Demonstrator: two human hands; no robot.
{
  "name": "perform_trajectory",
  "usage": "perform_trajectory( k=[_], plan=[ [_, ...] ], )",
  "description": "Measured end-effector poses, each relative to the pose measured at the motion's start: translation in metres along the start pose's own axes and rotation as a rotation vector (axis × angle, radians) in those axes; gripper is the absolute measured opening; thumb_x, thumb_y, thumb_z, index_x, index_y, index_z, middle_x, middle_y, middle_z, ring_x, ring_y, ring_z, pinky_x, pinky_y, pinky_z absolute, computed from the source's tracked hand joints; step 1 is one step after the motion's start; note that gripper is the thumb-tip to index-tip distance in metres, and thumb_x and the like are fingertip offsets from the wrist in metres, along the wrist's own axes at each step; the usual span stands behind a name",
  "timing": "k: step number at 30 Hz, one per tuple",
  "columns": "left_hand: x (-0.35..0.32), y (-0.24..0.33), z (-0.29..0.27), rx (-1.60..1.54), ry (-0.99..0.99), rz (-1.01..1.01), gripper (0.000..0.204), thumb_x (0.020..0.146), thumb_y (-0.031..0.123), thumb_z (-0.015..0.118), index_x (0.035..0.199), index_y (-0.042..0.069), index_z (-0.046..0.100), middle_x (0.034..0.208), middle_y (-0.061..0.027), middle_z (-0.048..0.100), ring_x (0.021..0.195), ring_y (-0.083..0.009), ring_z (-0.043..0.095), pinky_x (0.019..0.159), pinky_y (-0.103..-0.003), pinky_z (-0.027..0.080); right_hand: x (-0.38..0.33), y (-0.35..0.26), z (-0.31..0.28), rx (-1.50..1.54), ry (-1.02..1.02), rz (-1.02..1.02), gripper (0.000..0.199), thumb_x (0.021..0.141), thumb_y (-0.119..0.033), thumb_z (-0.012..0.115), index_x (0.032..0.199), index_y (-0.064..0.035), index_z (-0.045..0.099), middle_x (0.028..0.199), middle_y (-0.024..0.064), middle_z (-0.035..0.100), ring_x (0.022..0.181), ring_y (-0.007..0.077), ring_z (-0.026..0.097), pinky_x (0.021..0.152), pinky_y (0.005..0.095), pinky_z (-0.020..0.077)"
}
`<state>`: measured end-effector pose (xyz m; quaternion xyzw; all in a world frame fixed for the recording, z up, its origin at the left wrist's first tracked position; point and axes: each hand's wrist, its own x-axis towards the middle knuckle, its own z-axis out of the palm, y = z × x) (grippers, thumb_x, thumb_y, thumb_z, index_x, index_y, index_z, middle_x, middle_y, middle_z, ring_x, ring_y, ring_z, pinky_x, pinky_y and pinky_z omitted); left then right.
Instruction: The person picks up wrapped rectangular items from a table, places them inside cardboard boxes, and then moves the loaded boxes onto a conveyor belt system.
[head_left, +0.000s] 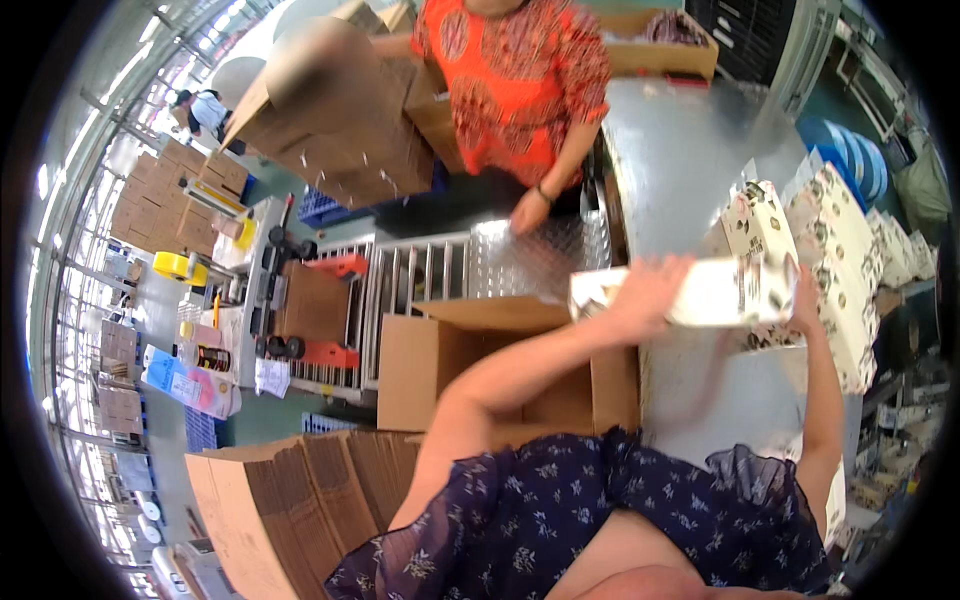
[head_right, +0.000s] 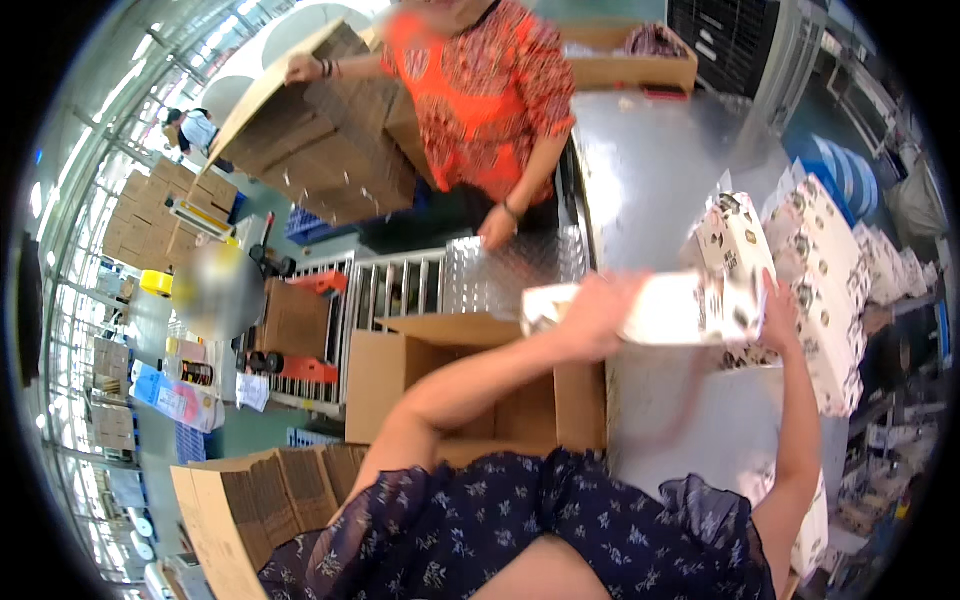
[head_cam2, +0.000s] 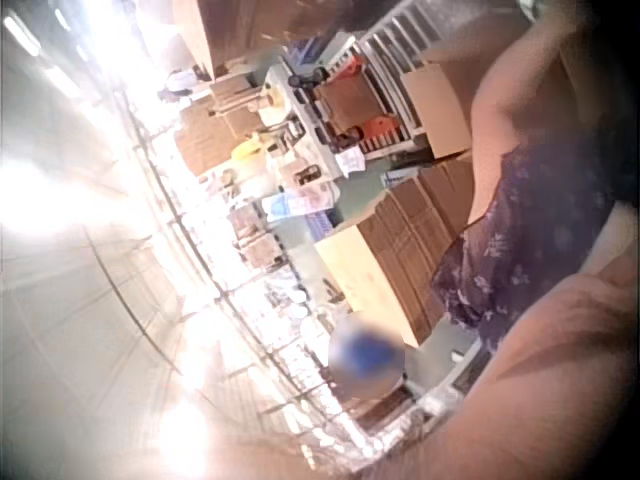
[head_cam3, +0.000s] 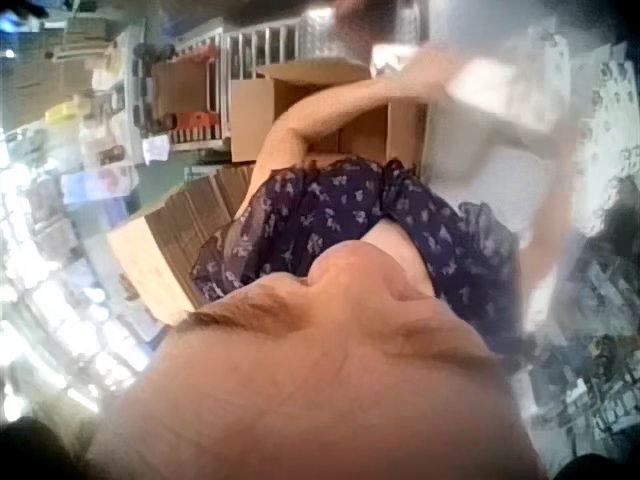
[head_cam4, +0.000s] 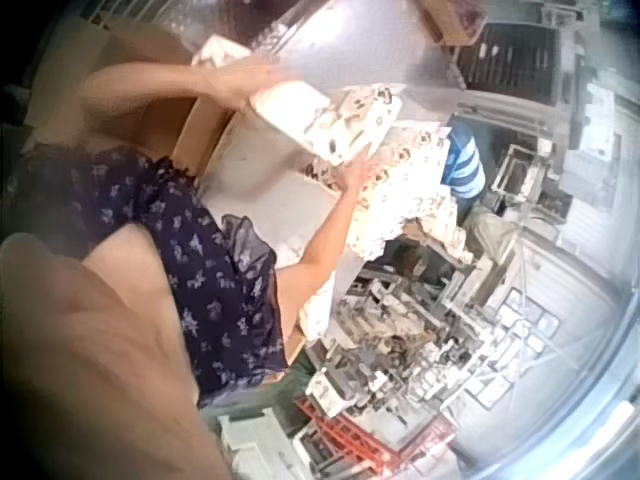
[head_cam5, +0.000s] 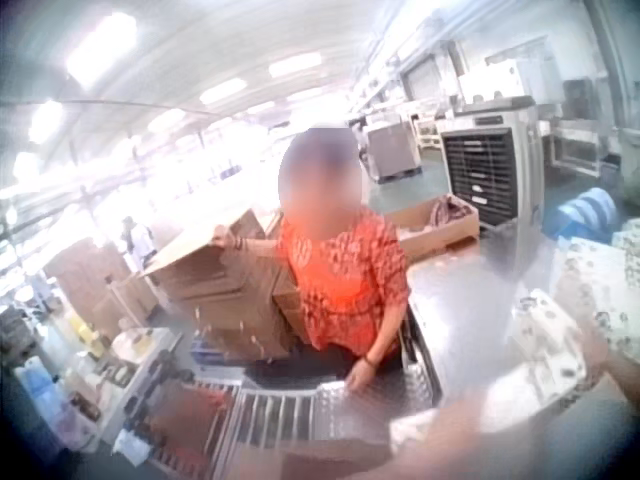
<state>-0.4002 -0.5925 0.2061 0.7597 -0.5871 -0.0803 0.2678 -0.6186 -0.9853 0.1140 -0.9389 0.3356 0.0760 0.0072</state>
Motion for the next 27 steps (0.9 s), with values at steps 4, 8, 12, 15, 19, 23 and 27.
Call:
perform_trajectory(
  k=[4,8,12,15,19,23,27],
  plan=[
    [-0.104,-0.026,-0.117,-0.76,0.144,0.054,0.087,0.072,0.022,0.085,0.142,0.001,0.036,0.136,-0.0171,0.043,0.13,-0.0319,0.043,0.111,-0.043,0.031,-0.094,0.04,0.054,0.112,-0.074,-0.122,0.129,0.046,-0.018,0.091,0.154,-0.0133,0.021,0.152,0.0187,0.034,0.136,0.0396,0.038,0.11,0.0535,0.0335],
    [-0.224,-0.068,-0.121,-0.649,-0.117,-0.321,0.078,0.079,0.014,0.077,0.143,0.0,0.036,0.138,-0.0193,0.044,0.133,-0.0369,0.04,0.112,-0.044,0.031,-0.086,-0.081,0.021,0.167,0.209,-0.031,0.111,0.046,-0.014,0.09,0.145,-0.0139,0.038,0.137,0.0135,0.051,0.131,0.0343,0.043,0.103,0.0486,0.0392],
    [-0.302,-0.149,-0.06,-0.134,-0.306,-0.426,0.067,0.072,0.002,0.072,0.131,0.001,0.042,0.13,-0.0189,0.049,0.118,-0.0419,0.047,0.097,-0.052,0.041,-0.107,-0.177,-0.053,0.137,0.376,-0.088,0.095,0.054,-0.011,0.088,0.138,-0.0113,0.046,0.126,0.0088,0.055,0.12,0.0347,0.05,0.094,0.0504,0.041],
    [-0.326,-0.172,0.0,0.15,-0.459,-0.449,0.065,0.07,-0.002,0.065,0.131,0.006,0.045,0.132,-0.0171,0.048,0.121,-0.0409,0.048,0.094,-0.059,0.04,-0.139,-0.251,-0.126,0.39,0.512,-0.248,0.092,0.057,-0.012,0.089,0.138,-0.0097,0.046,0.126,0.0116,0.056,0.119,0.0352,0.052,0.099,0.0465,0.0404],
    [-0.341,-0.188,0.099,0.199,-0.532,-0.439,0.054,0.079,0.016,0.068,0.128,0.006,0.047,0.134,-0.0181,0.049,0.125,-0.0414,0.047,0.093,-0.058,0.044,-0.182,-0.359,-0.172,0.983,0.182,-0.63,0.096,0.059,-0.024,0.093,0.14,-0.004,0.044,0.129,0.0142,0.056,0.125,0.031,0.05,0.108,0.0423,0.0391],
    [-0.369,-0.191,0.146,0.124,-0.611,-0.373,0.054,0.082,0.022,0.069,0.128,0.003,0.049,0.133,-0.0206,0.052,0.123,-0.0411,0.05,0.095,-0.056,0.045,-0.197,-0.467,-0.104,0.793,-0.095,-0.893,0.085,0.068,-0.049,0.085,0.133,-0.0063,0.049,0.111,0.0146,0.057,0.109,0.0324,0.051,0.092,0.0445,0.0396],
    [-0.367,-0.192,0.167,-0.002,-0.87,-0.292,0.058,0.083,0.023,0.07,0.133,0.002,0.048,0.133,-0.0219,0.053,0.122,-0.0409,0.052,0.095,-0.054,0.045,-0.193,-0.526,0.04,0.461,0.046,-0.903,0.054,0.066,-0.024,0.077,0.114,-0.0109,0.056,0.099,0.0145,0.061,0.093,0.034,0.059,0.078,0.0499,0.0425]
  ],
)
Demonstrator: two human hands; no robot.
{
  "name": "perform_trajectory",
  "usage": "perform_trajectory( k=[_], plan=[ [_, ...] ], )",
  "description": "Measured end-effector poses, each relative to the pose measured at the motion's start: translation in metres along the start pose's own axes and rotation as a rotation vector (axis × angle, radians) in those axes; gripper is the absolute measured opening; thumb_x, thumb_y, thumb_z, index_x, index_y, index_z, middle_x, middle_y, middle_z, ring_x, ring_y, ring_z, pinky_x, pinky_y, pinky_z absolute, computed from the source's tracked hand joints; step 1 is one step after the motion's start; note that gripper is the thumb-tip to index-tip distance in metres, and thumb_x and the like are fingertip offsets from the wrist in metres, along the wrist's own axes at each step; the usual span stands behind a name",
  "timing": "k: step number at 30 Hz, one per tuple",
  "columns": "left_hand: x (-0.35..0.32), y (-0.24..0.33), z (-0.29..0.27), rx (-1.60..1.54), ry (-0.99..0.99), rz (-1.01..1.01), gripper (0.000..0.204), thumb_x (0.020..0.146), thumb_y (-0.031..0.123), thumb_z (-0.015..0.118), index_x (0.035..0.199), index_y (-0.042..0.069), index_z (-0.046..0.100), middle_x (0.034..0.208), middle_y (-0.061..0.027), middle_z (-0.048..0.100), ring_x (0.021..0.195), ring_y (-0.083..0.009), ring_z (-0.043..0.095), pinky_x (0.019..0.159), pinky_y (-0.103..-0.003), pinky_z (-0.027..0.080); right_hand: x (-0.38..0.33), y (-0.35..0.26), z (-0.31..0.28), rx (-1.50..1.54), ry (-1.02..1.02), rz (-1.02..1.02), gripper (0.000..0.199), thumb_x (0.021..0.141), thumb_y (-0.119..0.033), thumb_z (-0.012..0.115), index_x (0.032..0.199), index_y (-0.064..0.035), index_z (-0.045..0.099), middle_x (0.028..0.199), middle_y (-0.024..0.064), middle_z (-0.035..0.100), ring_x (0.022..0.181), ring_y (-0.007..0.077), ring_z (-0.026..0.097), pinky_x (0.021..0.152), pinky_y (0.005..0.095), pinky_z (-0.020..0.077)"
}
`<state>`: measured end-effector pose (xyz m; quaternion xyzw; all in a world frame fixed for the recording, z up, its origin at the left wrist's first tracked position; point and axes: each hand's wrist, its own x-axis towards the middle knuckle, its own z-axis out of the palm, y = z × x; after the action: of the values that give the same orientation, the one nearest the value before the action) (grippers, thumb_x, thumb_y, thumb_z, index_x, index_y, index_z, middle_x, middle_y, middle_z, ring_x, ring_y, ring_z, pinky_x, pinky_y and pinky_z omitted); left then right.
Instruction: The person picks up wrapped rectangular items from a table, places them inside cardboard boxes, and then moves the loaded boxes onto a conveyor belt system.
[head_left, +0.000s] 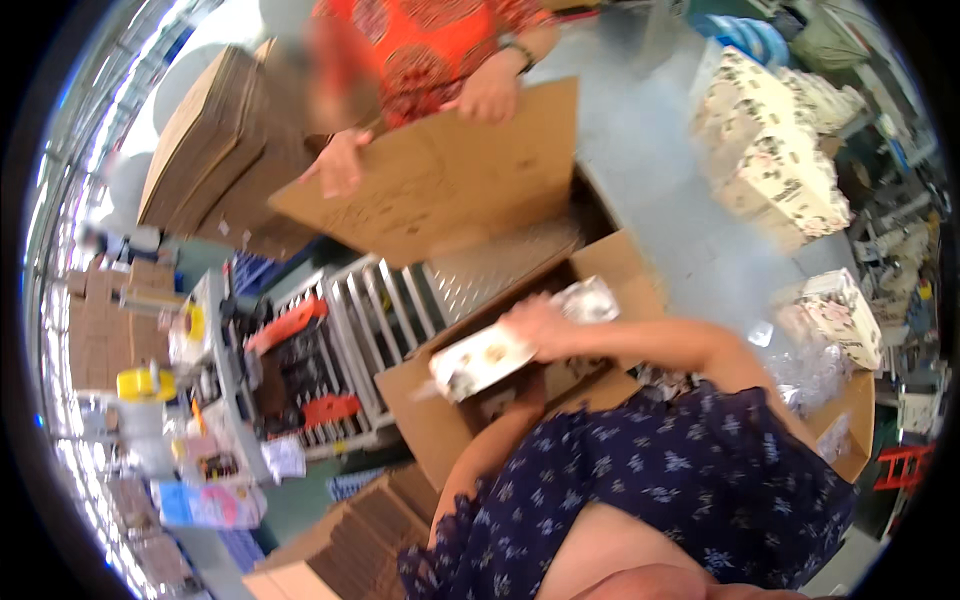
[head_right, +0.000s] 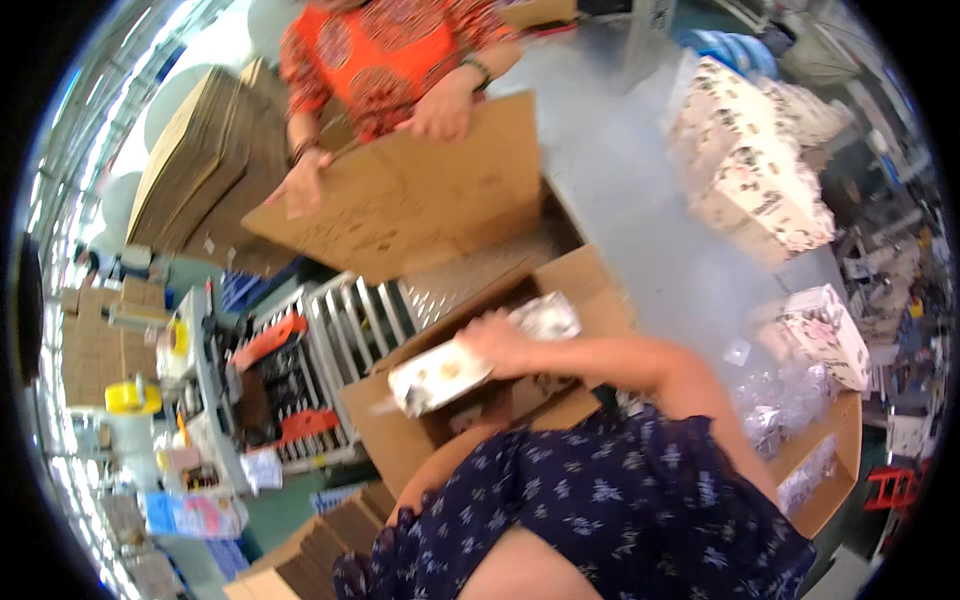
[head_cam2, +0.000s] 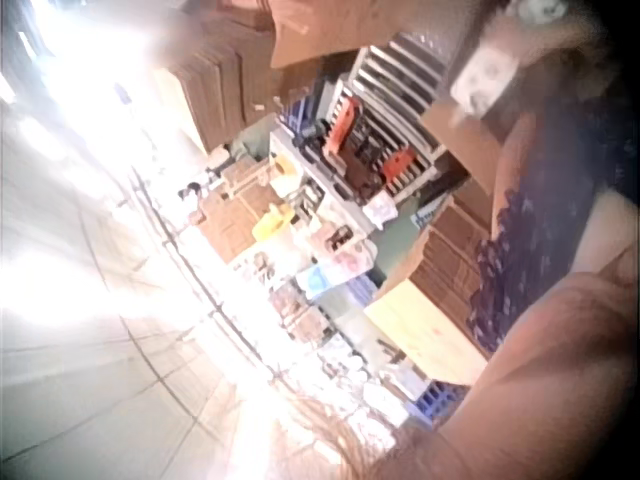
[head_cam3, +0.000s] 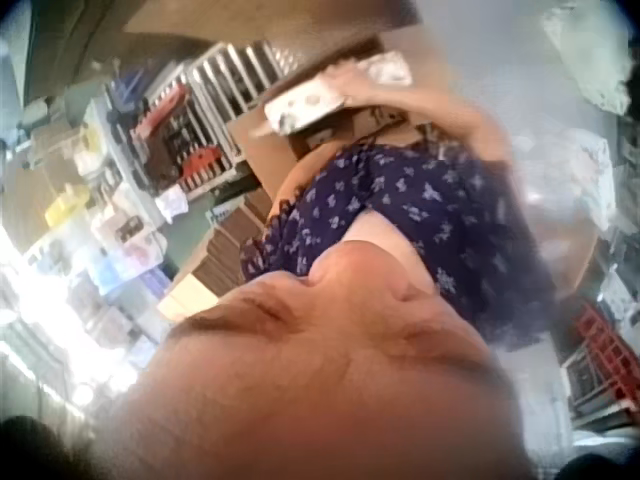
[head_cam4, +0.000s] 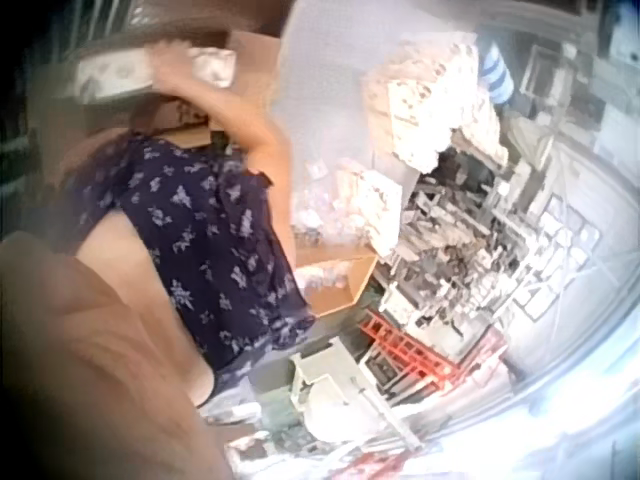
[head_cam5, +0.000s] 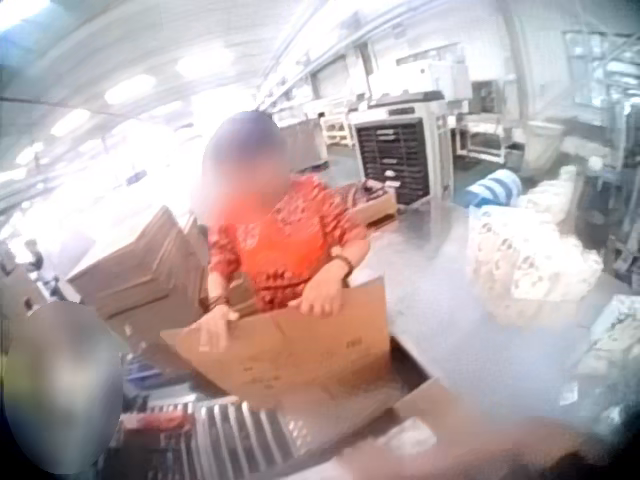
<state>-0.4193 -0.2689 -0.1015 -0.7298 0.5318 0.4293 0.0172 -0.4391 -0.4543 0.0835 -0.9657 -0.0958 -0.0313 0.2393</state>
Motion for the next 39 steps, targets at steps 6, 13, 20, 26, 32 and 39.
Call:
perform_trajectory(
  k=[6,13,20,26,32,39],
  plan=[
    [0.01,0.002,-0.023,0.028,-0.361,0.017,0.065,0.085,0.026,0.07,0.139,0.001,0.046,0.132,-0.0238,0.055,0.119,-0.0406,0.054,0.097,-0.05,0.046,-0.001,0.041,0.095,0.01,-0.242,-0.089,0.059,0.075,-0.024,0.071,0.13,-0.0066,0.055,0.128,0.0198,0.055,0.112,0.0388,0.056,0.092,0.049,0.0463],
    [0.002,0.044,-0.118,-0.174,0.061,0.083,0.057,0.09,0.035,0.066,0.131,-0.002,0.053,0.125,-0.0276,0.06,0.117,-0.0408,0.058,0.096,-0.047,0.048,-0.162,0.269,-0.239,-0.445,0.473,0.702,0.045,0.081,-0.026,0.071,0.121,-0.0078,0.062,0.116,0.0135,0.062,0.108,0.0329,0.058,0.093,0.0471,0.0456],
    [0.027,0.168,-0.235,-0.206,0.391,0.388,0.045,0.091,0.026,0.067,0.127,0.002,0.055,0.117,-0.0207,0.061,0.106,-0.0393,0.06,0.09,-0.044,0.05,-0.417,0.361,-0.313,-0.578,0.149,1.421,0.075,0.076,-0.04,0.077,0.136,-0.0047,0.048,0.136,0.0171,0.049,0.125,0.034,0.046,0.106,0.0489,0.0329],
    [0.063,0.293,-0.32,-0.083,0.536,0.591,0.052,0.086,0.022,0.071,0.13,0.001,0.053,0.128,-0.0194,0.055,0.115,-0.0392,0.055,0.098,-0.046,0.046,-0.394,0.325,-0.317,-0.431,0.037,1.137,0.094,0.073,-0.051,0.08,0.143,-0.0024,0.04,0.142,0.0189,0.042,0.131,0.0346,0.04,0.113,0.0491,0.0269],
    [0.118,0.363,-0.35,0.415,0.734,0.602,0.103,0.068,0.034,0.083,0.143,-0.01,0.03,0.148,-0.0281,0.037,0.137,-0.0439,0.036,0.117,-0.052,0.024,-0.262,0.308,-0.298,0.169,0.185,0.373,0.08,0.073,-0.055,0.079,0.124,0.0006,0.053,0.114,0.0206,0.055,0.114,0.0374,0.05,0.1,0.0465,0.0389],
    [0.15,0.338,-0.33,0.358,0.573,0.436,0.078,0.062,0.011,0.075,0.133,-0.001,0.043,0.116,-0.0158,0.053,0.109,-0.0345,0.053,0.09,-0.044,0.04,-0.292,0.431,-0.316,-0.504,0.316,1.268,0.123,0.068,-0.067,0.075,0.156,-0.0025,0.017,0.16,0.0245,0.018,0.15,0.0408,0.011,0.121,0.0539,0.0112]
  ],
)
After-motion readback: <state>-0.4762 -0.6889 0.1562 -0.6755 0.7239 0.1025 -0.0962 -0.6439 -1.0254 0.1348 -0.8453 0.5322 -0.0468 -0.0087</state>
